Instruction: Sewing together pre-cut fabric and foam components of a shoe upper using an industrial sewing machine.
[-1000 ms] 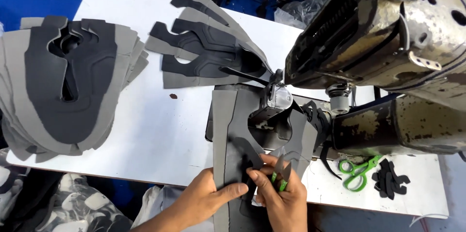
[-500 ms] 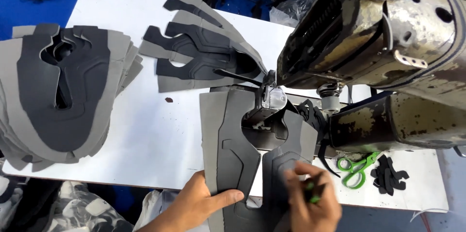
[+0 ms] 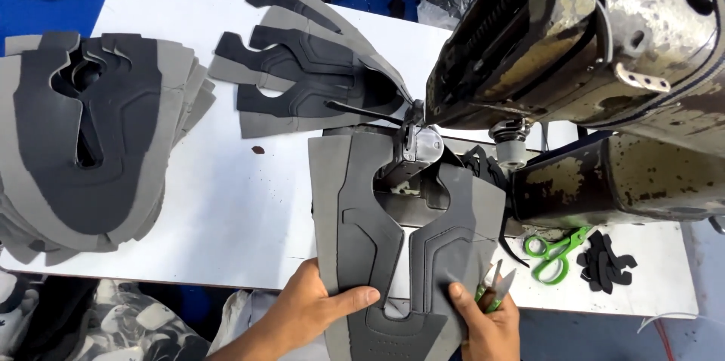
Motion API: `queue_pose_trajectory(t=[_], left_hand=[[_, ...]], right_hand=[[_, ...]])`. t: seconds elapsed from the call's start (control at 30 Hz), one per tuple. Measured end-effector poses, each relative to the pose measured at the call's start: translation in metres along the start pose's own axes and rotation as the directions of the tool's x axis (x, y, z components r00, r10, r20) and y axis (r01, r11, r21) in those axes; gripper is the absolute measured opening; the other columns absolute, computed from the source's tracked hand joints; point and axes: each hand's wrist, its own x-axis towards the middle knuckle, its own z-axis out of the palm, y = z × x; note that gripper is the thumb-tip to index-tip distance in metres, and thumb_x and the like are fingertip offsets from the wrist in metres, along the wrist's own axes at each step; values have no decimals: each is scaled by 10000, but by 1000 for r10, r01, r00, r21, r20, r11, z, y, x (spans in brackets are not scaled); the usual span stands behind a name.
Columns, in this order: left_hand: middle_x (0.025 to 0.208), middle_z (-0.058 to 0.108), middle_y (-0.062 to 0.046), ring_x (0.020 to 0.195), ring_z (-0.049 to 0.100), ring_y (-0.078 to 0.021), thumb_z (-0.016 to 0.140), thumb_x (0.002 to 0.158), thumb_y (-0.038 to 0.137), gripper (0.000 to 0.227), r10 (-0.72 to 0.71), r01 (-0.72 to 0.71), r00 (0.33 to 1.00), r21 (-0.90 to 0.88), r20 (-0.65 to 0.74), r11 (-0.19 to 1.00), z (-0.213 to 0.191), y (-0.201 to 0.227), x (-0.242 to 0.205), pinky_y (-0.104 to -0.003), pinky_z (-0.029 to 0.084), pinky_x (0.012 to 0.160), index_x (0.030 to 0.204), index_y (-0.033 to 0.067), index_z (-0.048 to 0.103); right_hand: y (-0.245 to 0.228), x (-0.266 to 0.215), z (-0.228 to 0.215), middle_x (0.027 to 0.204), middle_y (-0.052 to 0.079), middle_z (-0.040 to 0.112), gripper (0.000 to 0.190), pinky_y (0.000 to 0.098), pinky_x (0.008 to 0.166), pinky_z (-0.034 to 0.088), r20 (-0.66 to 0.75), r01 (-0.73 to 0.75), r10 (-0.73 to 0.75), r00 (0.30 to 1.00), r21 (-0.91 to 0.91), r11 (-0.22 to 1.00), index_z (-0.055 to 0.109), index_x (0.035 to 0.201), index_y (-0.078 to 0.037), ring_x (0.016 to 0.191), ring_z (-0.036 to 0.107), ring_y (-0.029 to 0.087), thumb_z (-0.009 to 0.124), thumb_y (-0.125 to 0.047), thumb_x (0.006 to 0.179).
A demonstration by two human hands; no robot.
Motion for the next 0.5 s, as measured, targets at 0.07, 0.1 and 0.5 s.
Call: queue_pose_trajectory(t=[0.07,0.1,0.5], left_hand=[[1031,790,-92,954,735,-162,804,818,290,461,15,-15,1000,2,-21,1000,0,-2,0,-326,602,840,1158,2,686],[1031,790,-92,954,735,-162,804,818,290,461,15,-15,1000,3,-20,1000,0,-2,0,-326,602,840,1158,2,686],[1062,785,-121,987,750,-190,815,786,323,540,-55,57,998,43,-44,997,-2,-4,2,-342,605,864,1181,-13,665]], right_hand=[[-5,-4,4,1127,218,732,534,458,872,599,65,85,-86,994,16,996,582,1311,70,995,732,293,700,74,791],[-5,-4,4,1127,218,732,534,458,872,599,64,86,-87,994,18,996,582,1311,70,995,732,293,700,74,791],[-9,-10,10,1186,245,719,572,469,903,607,58,105,-105,993,2,995,554,1363,62,1062,722,316,668,97,804]])
